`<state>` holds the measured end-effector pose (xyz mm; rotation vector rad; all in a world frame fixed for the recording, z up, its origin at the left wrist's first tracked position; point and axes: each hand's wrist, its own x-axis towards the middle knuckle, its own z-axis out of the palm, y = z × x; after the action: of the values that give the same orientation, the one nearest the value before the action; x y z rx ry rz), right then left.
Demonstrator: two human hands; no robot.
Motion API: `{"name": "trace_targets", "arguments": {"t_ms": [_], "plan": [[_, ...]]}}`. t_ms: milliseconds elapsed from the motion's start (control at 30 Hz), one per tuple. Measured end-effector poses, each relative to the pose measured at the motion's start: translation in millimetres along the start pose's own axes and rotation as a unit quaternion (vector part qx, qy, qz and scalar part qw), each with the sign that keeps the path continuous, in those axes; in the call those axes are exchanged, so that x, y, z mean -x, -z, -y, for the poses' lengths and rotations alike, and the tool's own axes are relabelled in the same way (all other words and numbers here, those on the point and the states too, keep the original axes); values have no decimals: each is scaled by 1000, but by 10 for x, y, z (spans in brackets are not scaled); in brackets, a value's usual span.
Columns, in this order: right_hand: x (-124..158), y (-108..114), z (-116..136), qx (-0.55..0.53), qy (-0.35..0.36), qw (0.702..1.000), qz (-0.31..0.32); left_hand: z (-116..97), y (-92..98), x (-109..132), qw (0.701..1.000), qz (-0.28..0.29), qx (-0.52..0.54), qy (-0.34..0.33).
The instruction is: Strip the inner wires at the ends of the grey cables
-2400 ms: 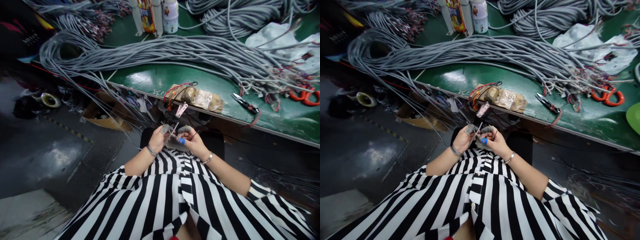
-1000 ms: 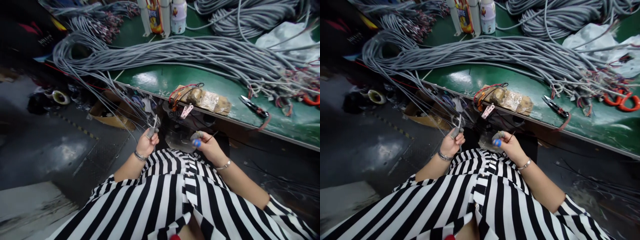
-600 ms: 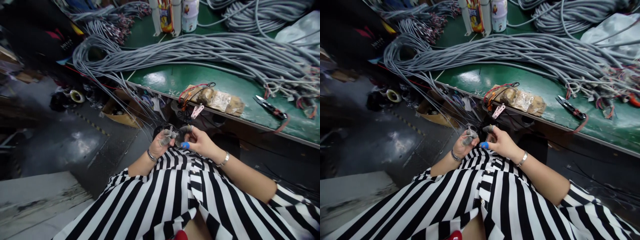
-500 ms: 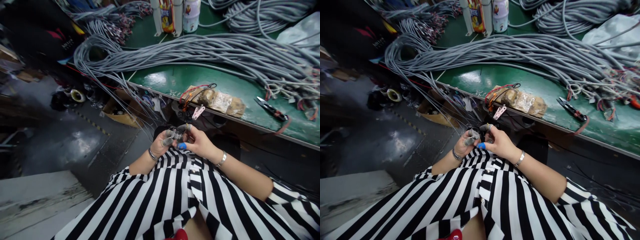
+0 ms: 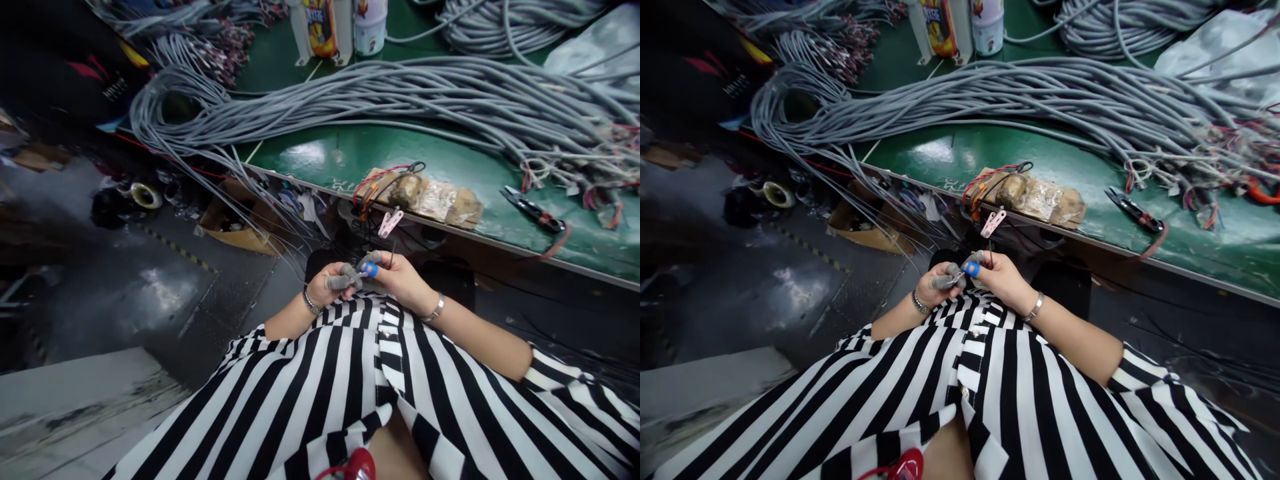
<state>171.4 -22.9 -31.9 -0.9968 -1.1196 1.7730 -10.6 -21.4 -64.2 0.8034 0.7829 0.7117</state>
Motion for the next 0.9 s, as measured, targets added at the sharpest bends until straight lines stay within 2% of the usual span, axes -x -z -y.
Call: {"name": "trace_targets", "arguments": {"t_ms": [167, 367, 467, 600, 667, 800, 900], "plan": [[-6, -18, -38, -87, -61, 992, -68, -17, -8, -15, 1000, 17, -2, 0], [-46, -46, -26, -101, -105, 980, -132, -5, 44, 0, 999, 9, 4, -37], [-104, 67, -90, -69, -109, 976, -173, -49, 47, 56, 998, 22, -13, -59], [-115, 342, -219, -17, -93, 963, -252, -150, 46, 161, 995, 24, -43, -85], [-57, 441, -259, 23, -91, 969, -227, -177, 64, 186, 993, -1, -38, -110], [118, 492, -226, 207, -54, 974, -79, -145, 77, 171, 987, -50, -22, -148], [240, 477, -124, 271, -11, 962, 13, -88, 17, 171, 987, -64, -2, -146]]}}
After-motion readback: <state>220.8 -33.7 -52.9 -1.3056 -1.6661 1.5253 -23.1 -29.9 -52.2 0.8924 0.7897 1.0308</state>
